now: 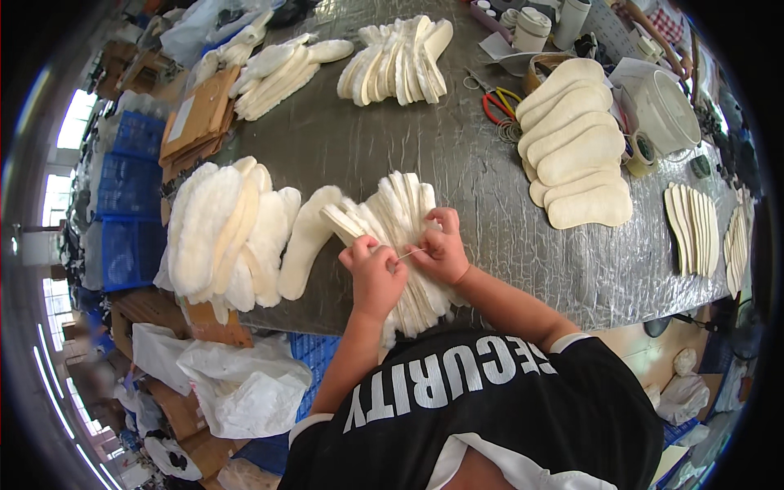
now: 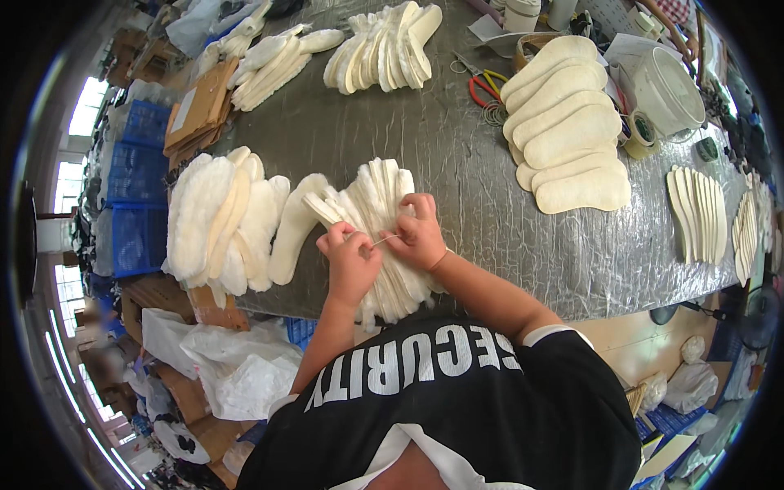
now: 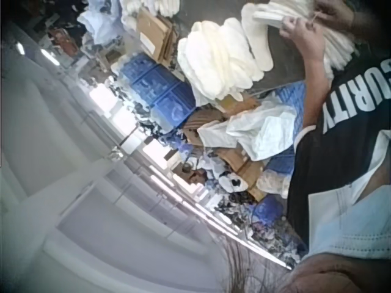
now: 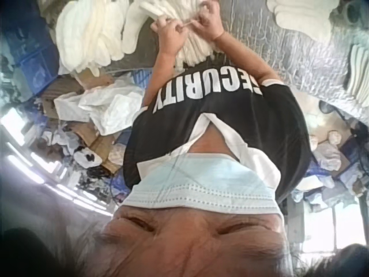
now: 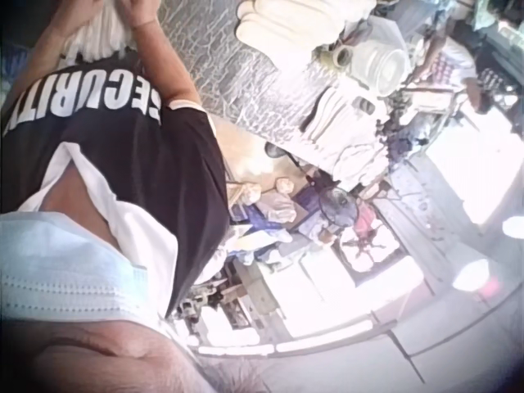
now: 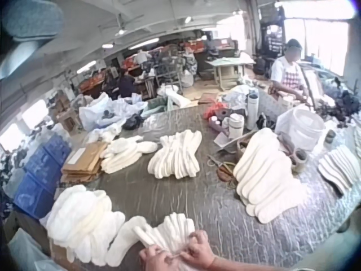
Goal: Stacking and counting white fleece-lined shoe insoles, then bundling them with rubber bands.
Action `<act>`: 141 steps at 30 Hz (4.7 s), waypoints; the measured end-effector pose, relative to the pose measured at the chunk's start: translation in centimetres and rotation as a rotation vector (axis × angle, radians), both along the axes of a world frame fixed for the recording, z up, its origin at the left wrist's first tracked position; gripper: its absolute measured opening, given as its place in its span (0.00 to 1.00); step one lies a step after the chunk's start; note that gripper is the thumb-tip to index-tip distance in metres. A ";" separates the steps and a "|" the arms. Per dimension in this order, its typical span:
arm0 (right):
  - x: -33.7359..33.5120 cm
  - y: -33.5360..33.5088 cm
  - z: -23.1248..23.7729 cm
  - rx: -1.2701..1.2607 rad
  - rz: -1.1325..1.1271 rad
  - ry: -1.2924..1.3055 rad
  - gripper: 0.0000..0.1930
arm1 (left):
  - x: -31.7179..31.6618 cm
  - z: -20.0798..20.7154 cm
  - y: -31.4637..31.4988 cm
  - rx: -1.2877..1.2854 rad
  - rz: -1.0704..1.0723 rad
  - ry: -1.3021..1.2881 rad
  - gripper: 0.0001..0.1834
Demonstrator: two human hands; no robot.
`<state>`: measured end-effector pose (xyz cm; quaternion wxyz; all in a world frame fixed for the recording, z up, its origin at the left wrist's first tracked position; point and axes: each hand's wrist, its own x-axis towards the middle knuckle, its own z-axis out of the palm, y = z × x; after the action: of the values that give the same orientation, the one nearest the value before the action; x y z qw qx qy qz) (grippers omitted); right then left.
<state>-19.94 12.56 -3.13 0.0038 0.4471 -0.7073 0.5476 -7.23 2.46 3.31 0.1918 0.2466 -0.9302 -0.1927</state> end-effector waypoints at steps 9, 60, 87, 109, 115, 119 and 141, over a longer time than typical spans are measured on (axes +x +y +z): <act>0.5 0.0 -0.5 -0.169 -0.169 -0.475 0.23 | 2.5 -4.5 -1.3 0.418 0.203 0.395 0.16; -30.0 -16.1 3.1 -0.095 -0.058 -0.901 0.30 | -28.9 0.9 -30.3 0.917 -0.235 0.252 0.36; 3.9 -15.7 4.1 0.948 0.854 0.488 0.44 | 11.6 5.7 -17.6 -0.113 0.307 -0.091 0.25; 7.7 -6.8 3.0 0.323 0.539 0.687 0.04 | 10.3 -0.2 -7.9 0.300 -0.051 -0.340 0.18; 7.8 -7.1 3.2 0.295 0.490 0.712 0.08 | 11.5 0.4 -8.4 0.356 -0.019 -0.417 0.16; 8.0 -8.4 3.7 0.230 0.489 0.753 0.12 | 11.0 2.5 -7.5 0.581 -0.102 -0.179 0.12; 7.9 -5.4 5.4 0.471 0.642 0.724 0.03 | 12.0 8.2 -23.8 0.122 0.350 -0.273 0.53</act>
<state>-12.08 7.16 2.25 -0.0205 0.7899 -0.5920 0.1587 4.81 -21.33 11.46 0.0793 0.4391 -0.8772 -0.1769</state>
